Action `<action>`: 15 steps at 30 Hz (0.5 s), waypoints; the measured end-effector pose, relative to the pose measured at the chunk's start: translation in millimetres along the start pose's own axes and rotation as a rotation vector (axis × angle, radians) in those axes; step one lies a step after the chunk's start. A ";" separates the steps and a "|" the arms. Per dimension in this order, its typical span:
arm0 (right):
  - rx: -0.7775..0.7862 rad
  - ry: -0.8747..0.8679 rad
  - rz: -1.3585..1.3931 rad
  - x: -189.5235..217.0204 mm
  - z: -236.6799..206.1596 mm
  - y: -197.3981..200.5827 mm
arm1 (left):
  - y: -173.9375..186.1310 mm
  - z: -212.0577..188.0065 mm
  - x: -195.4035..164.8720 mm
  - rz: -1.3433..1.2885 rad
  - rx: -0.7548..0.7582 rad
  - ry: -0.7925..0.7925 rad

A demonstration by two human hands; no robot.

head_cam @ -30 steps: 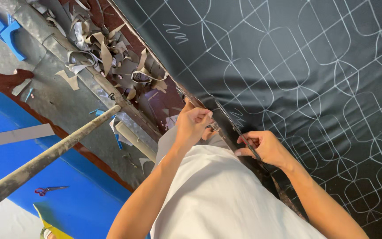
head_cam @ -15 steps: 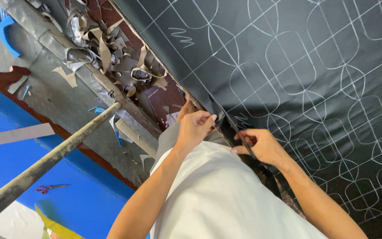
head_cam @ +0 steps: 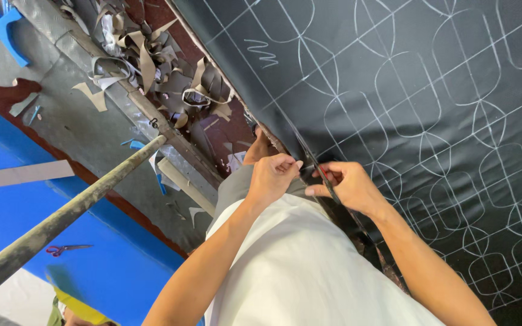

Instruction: The person uses a small paper template and chalk to mark curved lines on a large black sheet laid on a table. They then use scissors to cut along the marked lines, separating a section of the sheet.

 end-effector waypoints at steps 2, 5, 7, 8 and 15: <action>0.017 0.014 0.030 8.5 1.5 -4.2 | 2.2 -2.7 -4.7 0.004 -0.003 -0.043; 0.027 0.032 0.067 21.1 3.8 -3.1 | 5.3 0.7 -8.7 0.014 0.003 -0.064; 0.052 0.041 0.116 27.6 4.5 -5.7 | 6.9 -0.1 -8.9 0.048 0.003 -0.063; 0.043 0.051 0.086 32.3 9.2 -6.8 | 8.7 -0.6 -10.2 0.080 -0.013 -0.083; 0.051 0.045 0.093 62.4 34.9 -12.0 | 14.6 -1.2 -16.2 0.003 0.045 -0.112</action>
Point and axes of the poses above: each hand's wrist, its own z-axis towards the middle knuckle, its own y-axis out of the back of the hand, x = y × z, the point moved 7 cm from there along z, towards the middle knuckle, and after that the axes turned 2 degrees about -y, right-handed, at the moved point
